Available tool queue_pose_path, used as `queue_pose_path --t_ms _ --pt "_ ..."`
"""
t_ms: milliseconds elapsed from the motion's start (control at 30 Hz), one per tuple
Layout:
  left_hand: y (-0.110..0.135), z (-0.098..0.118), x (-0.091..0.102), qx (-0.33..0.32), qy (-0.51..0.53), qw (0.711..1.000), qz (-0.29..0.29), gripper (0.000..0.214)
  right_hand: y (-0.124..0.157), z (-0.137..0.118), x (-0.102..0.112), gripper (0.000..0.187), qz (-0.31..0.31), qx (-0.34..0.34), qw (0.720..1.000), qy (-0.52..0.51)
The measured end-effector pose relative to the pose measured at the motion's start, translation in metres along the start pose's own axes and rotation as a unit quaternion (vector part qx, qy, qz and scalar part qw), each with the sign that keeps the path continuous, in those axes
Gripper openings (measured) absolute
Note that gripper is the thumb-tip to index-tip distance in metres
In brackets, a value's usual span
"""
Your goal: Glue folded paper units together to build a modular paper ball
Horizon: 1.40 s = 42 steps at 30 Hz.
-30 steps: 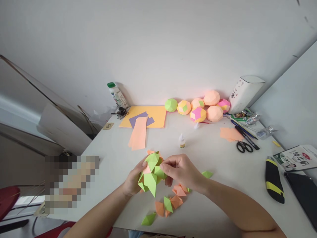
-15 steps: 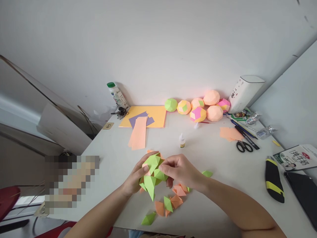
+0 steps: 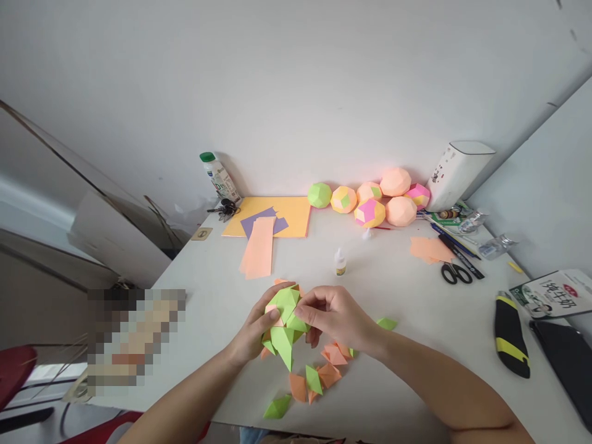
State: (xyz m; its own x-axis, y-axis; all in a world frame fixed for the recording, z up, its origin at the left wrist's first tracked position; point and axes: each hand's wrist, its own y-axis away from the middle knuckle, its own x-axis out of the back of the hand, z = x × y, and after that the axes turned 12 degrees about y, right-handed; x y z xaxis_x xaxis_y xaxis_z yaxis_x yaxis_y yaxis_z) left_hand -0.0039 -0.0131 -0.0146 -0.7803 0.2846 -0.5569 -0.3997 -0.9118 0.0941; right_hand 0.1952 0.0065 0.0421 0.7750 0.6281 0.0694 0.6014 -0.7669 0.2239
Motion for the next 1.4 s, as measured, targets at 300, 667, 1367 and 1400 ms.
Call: queue_pose_path --t_ms 300,667,1367,1400 --pt "0.0000 -0.0023 -0.0006 -0.006 0.003 1.000 0.010 0.044 -0.0026 0.0034 0.0008 0.022 -0.007 -0.016 1.000 -0.015" --pt "0.0024 0.0009 -0.0044 0.005 -0.025 1.000 0.004 0.049 -0.0025 0.0050 -0.0031 0.028 0.034 -0.003 0.999 -0.013" --pt "0.0020 0.0071 -0.0078 0.001 -0.096 0.995 0.013 0.047 -0.0001 0.0025 -0.0060 0.031 0.034 -0.011 0.999 -0.010" --pt "0.0020 0.0067 -0.0077 0.004 -0.093 0.996 0.013 0.048 -0.0002 0.0024 -0.0062 0.031 0.034 -0.009 0.999 -0.011"
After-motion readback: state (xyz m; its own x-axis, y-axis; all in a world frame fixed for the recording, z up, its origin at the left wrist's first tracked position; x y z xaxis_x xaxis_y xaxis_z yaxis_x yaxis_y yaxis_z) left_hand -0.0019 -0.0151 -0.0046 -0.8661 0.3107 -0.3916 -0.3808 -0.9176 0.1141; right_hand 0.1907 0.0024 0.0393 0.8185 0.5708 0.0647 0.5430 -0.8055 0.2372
